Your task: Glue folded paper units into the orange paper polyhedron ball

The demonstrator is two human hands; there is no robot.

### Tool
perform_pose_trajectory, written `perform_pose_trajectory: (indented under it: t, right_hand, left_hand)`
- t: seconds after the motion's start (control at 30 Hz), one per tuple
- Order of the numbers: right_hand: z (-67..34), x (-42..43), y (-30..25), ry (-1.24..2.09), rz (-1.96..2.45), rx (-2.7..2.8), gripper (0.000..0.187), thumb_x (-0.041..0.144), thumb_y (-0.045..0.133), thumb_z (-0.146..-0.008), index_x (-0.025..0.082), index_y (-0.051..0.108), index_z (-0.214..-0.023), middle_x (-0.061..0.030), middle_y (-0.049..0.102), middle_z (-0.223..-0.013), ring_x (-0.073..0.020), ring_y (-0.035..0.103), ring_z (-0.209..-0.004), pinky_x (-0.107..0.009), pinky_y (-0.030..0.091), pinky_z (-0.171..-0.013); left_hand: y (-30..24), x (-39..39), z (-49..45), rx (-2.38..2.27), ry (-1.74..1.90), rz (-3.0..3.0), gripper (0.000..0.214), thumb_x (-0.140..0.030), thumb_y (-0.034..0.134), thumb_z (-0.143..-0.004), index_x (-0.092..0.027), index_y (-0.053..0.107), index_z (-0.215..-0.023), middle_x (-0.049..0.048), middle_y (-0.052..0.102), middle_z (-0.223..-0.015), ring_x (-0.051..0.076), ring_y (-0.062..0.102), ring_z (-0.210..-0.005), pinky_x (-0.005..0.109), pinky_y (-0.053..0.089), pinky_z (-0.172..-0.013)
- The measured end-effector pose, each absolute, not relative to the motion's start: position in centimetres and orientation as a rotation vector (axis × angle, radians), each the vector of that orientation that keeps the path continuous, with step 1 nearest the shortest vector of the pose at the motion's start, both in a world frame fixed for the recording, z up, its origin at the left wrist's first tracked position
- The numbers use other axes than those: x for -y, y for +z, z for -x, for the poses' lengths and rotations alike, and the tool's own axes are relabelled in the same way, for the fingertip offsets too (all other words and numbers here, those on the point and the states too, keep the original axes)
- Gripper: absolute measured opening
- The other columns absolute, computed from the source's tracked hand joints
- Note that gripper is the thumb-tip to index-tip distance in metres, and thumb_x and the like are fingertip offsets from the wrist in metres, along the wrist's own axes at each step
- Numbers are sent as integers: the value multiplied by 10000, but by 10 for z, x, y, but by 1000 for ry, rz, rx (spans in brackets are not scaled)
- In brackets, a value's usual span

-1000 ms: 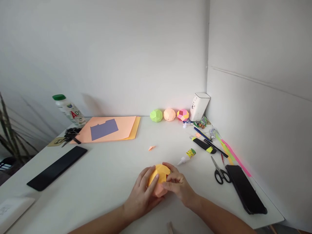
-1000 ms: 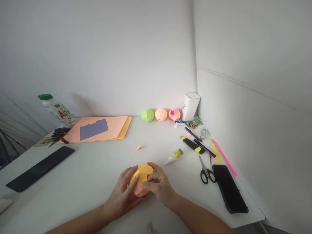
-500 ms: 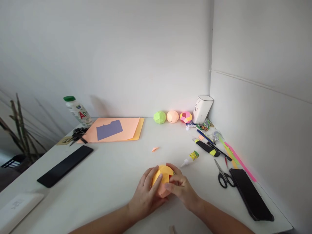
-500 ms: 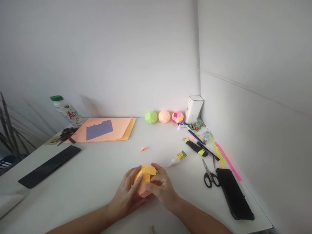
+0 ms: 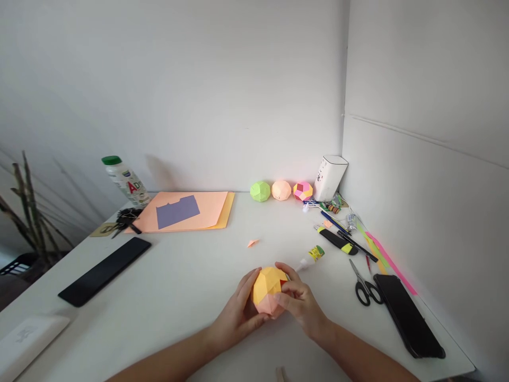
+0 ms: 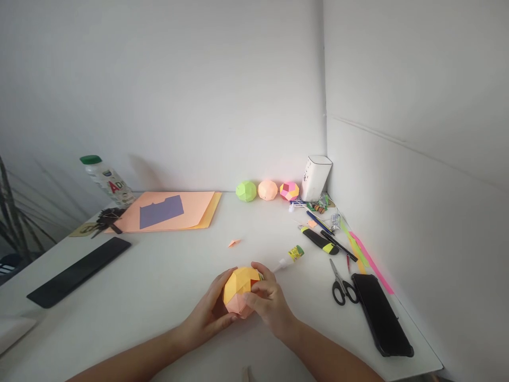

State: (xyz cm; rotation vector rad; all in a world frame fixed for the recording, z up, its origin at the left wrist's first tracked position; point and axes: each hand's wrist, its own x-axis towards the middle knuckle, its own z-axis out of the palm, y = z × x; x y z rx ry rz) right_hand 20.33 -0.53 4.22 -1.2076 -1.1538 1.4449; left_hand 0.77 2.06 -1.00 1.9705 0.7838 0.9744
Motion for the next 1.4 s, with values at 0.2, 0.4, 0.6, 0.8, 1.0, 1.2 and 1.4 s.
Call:
perform_pose_trajectory:
  t: [0.2, 0.4, 0.6, 0.8, 1.0, 1.2, 1.4]
  right_hand:
    - [-203, 7, 43, 1395, 1242, 1240, 311, 483, 723, -718, 194, 652, -630, -75, 379, -1467, -296, 441, -1268, -409, 398, -1001]
    - [-203, 7, 44, 1232, 1294, 1333, 314, 488, 761, -685, 207, 637, -621, -92, 397, -1448, -285, 355, -1333, -425, 348, -1060]
    - [-201, 10, 46, 1269, 1260, 1363, 306, 476, 780, -674, 206, 651, -611, -67, 386, -1439, -297, 368, -1316, -416, 345, -1074]
    - [-198, 13, 49, 1150, 1291, 1486, 248, 434, 765, -705, 225, 654, -630, -44, 403, -1429, -306, 293, -1356, -436, 278, -1118]
    - [-199, 12, 45, 1186, 1276, 1468, 248, 442, 723, -751, 226, 671, -639, -39, 377, -1443, -295, 292, -1361, -417, 294, -1113]
    - [-201, 11, 44, 1199, 1286, 1456, 266, 448, 748, -728, 213, 664, -635, -53, 366, -1457, -294, 295, -1364, -415, 294, -1112]
    - [-199, 10, 46, 1272, 1303, 1379, 301, 483, 763, -690, 203, 679, -621, -48, 336, -1485, -314, 319, -1343, -416, 349, -1070]
  left_hand:
    - [-8, -20, -7, -782, 972, -1934, 742, -511, 588, -862, -248, 231, -1457, 181, 410, -1411, 347, 467, -1275, 515, 466, -1008]
    - [-8, -20, -7, -792, 970, -1941, 699, -443, 590, -881, -250, 238, -1453, 171, 423, -1412, 341, 461, -1287, 522, 451, -1028]
    - [-10, -19, -6, -779, 926, -1952, 770, -386, 629, -867, -228, 181, -1474, 199, 386, -1437, 355, 461, -1287, 533, 471, -1000]
    - [-11, -17, -7, -783, 938, -1935, 802, -374, 647, -855, -246, 157, -1477, 198, 369, -1448, 348, 483, -1272, 522, 483, -987]
    - [-9, -19, -7, -773, 900, -1934, 776, -346, 647, -860, -246, 173, -1466, 191, 375, -1432, 359, 450, -1289, 552, 458, -1009]
    - [-6, -19, -7, -784, 902, -2000, 746, -350, 624, -875, -263, 165, -1456, 181, 348, -1423, 351, 408, -1305, 568, 428, -1030]
    - [-6, -16, -8, -787, 983, -2140, 723, -361, 607, -881, -255, 189, -1462, 177, 367, -1378, 334, 432, -1265, 526, 477, -987]
